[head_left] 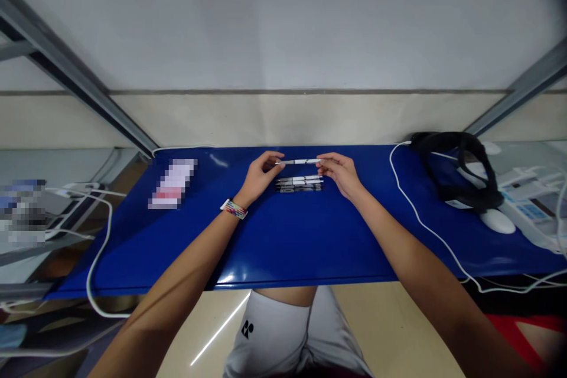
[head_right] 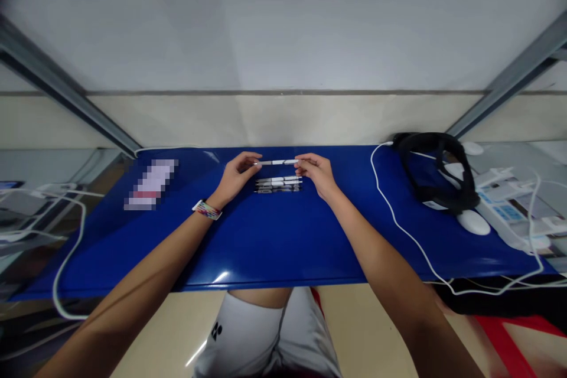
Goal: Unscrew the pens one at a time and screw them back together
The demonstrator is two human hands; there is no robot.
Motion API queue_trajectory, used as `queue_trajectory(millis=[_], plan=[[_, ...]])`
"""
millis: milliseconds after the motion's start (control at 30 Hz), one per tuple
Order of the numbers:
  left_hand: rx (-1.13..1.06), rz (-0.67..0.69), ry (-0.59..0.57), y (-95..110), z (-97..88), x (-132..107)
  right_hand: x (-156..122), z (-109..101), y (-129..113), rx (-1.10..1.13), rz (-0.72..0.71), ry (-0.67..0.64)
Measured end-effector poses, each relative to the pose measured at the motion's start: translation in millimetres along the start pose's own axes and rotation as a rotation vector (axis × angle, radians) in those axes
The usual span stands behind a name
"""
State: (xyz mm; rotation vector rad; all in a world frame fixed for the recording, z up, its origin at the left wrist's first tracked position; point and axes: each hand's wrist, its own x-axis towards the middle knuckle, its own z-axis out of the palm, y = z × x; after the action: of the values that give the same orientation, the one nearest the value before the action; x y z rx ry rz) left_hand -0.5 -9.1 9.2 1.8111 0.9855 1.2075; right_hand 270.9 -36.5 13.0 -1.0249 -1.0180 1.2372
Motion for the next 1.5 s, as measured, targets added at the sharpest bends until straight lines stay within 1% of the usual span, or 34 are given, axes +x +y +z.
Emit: queue_trajectory(millis=[100,267,433,567,633,767,933,1133,1267,1400,1500], plan=[[-0.006,-0.037,0.009,-0.5,0.5,0.2,-0.3,0.0,-0.7,-0.008,-0.001,-0.005],[0.042,0.019,0.027,0.3,0.5,0.2,-0.9,0.0,-1.8,-0.015,0.0,0.0],[0.026,-0.025,0.012,0.5,-1.2,-0.6,-0.9,0.8,-0.7,-0.013,-0.005,-0.006],[0.048,0.031,0.033,2.8,-0.3,-0.4,-0.4,0.3,0.3,-0.014,-0.003,0.012],[0.057,0.024,0.03,3.7,0.3,-0.5,-0.2,-0.2,0.6,-0.012,-0.008,0.014],[0.038,-0.023,0.015,0.8,0.0,-0.6,0.1,-0.5,1.1,-0.02,-0.019,0.001],[-0.015,-0.019,0.027,-3.9,0.2,0.3,0.8,-0.8,1.9,-0.012,-0.004,0.017],[-0.063,-0.027,0.029,0.5,1.0,0.4,1.1,-1.6,1.9,-0.007,0.019,0.032],[-0.097,-0.036,0.029,1.3,1.2,0.1,0.5,-1.4,-3.1,0.086,0.07,-0.013],[-0.148,-0.032,0.053,-0.9,2.2,0.8,-0.1,-2.2,-10.4,0.303,0.214,-0.119],[-0.188,-0.04,0.077,-1.5,3.1,1.6,0.5,-3.4,-12.0,0.447,0.281,-0.145]])
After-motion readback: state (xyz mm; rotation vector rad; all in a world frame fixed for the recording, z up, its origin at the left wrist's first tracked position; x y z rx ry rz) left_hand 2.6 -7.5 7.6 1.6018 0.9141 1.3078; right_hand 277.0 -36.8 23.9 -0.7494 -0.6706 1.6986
